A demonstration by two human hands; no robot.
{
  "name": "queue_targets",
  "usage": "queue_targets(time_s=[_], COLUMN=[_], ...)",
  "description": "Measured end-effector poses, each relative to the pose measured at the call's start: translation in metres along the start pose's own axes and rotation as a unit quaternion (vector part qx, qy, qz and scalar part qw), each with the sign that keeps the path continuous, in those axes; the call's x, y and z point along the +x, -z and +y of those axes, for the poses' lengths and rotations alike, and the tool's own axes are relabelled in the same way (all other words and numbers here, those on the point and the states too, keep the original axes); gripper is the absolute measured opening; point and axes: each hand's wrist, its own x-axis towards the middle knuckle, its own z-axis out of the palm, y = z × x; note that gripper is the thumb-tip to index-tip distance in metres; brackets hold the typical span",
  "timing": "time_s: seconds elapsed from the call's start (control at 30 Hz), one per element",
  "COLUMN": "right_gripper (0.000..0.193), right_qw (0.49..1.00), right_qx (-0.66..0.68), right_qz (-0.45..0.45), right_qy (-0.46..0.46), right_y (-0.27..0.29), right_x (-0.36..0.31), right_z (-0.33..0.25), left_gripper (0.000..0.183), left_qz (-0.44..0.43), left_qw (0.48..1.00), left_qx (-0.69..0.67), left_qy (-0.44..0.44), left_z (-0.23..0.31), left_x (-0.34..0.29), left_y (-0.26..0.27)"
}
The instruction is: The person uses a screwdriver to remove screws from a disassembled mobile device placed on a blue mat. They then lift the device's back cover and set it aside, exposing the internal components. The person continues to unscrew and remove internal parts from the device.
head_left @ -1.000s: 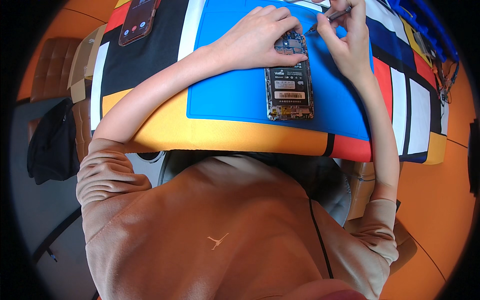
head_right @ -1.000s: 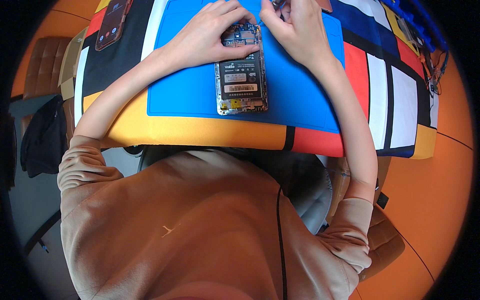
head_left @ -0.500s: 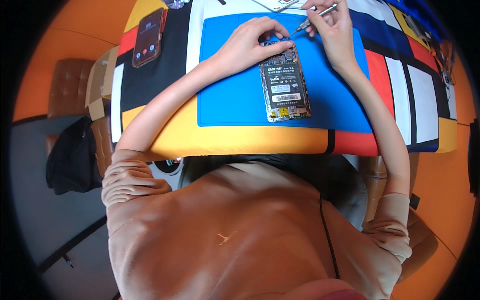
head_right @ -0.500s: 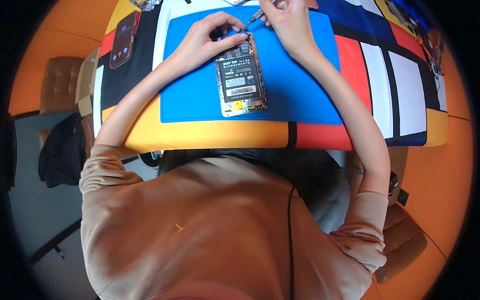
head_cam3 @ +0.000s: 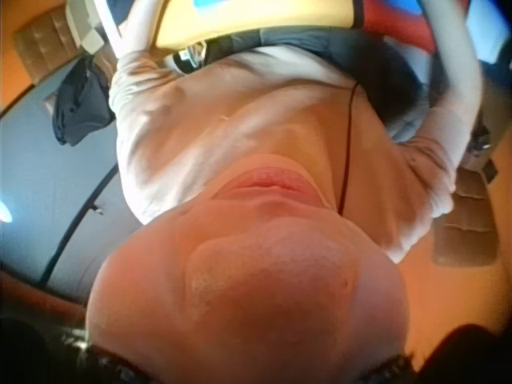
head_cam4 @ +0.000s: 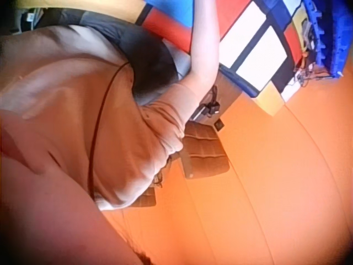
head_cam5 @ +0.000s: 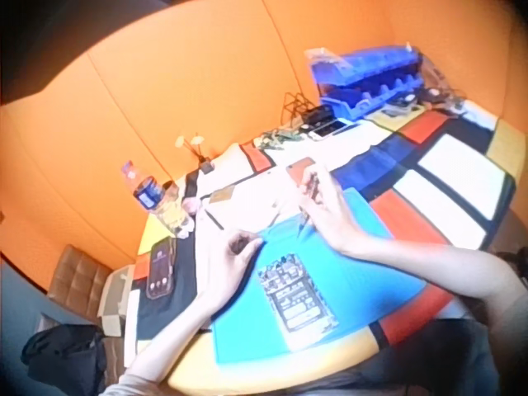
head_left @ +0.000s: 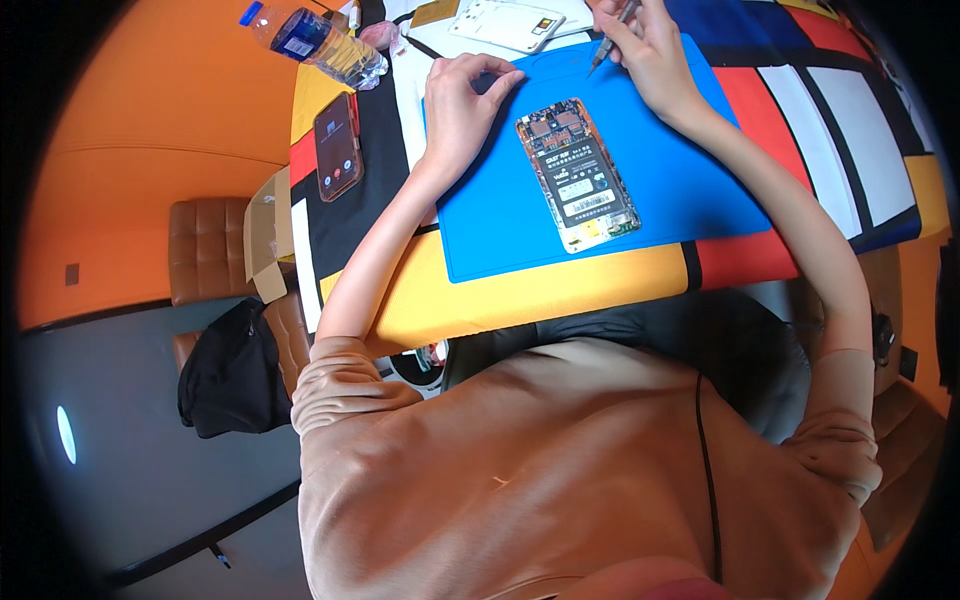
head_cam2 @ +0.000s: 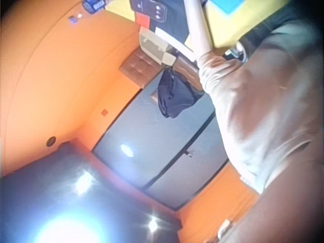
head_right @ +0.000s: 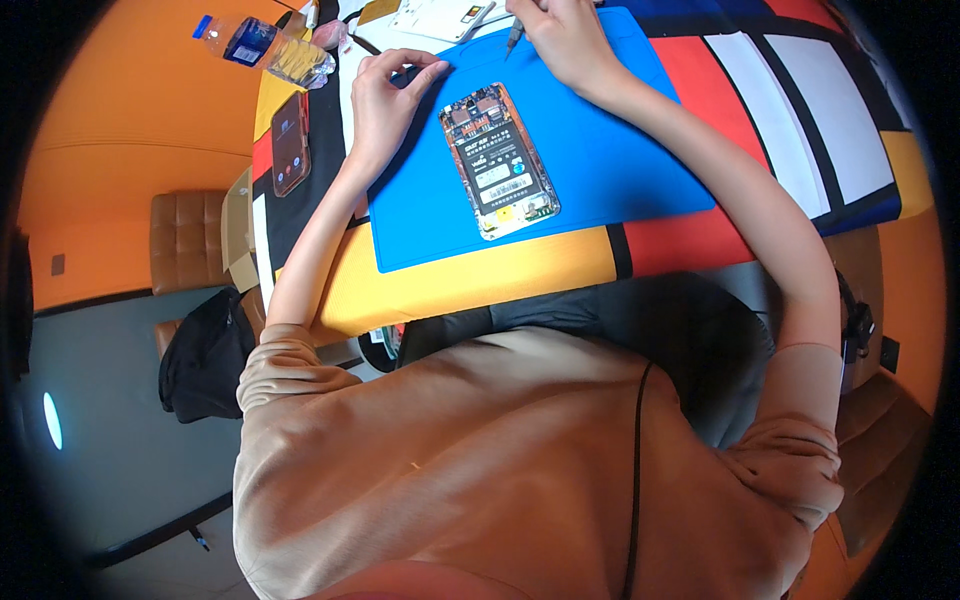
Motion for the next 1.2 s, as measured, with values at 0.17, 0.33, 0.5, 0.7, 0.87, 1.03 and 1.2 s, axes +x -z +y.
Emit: queue_targets(time_s=[0.17, 0.33, 0.5, 0.7, 0.87, 1.03, 1.2], right_gripper=[0.013, 0.018, 0.02, 0.02, 0.019, 0.021, 0.02], right_qw=[0.996, 0.987, 0.979, 0.984, 0.981, 0.943, 0.888], right_qx=[0.001, -0.036, -0.053, -0.041, -0.053, -0.168, -0.231], right_qz=[-0.08, -0.136, -0.142, -0.156, -0.165, -0.216, -0.225], right_qy=[0.033, 0.076, 0.134, 0.078, 0.09, 0.188, 0.327], right_y=[-0.004, -0.006, -0.008, -0.003, 0.001, 0.002, 0.005], right_x=[-0.014, -0.021, -0.02, -0.021, -0.023, -0.013, -0.002], right_z=[-0.012, -0.013, -0.007, -0.02, -0.018, -0.007, -0.022], left_gripper=[0.017, 0.015, 0.013, 0.018, 0.02, 0.019, 0.017], left_qz=[0.001, 0.013, 0.012, 0.025, 0.027, 0.029, 0.042], left_qw=[1.0, 0.999, 0.998, 0.998, 0.998, 0.998, 0.996], left_qx=[0.006, 0.027, 0.05, 0.035, 0.046, 0.048, 0.048], left_qy=[-0.003, -0.027, -0.041, -0.036, -0.023, -0.041, -0.059], left_z=[-0.005, -0.004, -0.004, -0.002, 0.0, 0.006, 0.004], left_x=[-0.004, -0.005, -0.006, -0.006, -0.006, -0.006, -0.006], left_y=[-0.004, -0.004, -0.003, -0.005, -0.005, -0.004, -0.005])
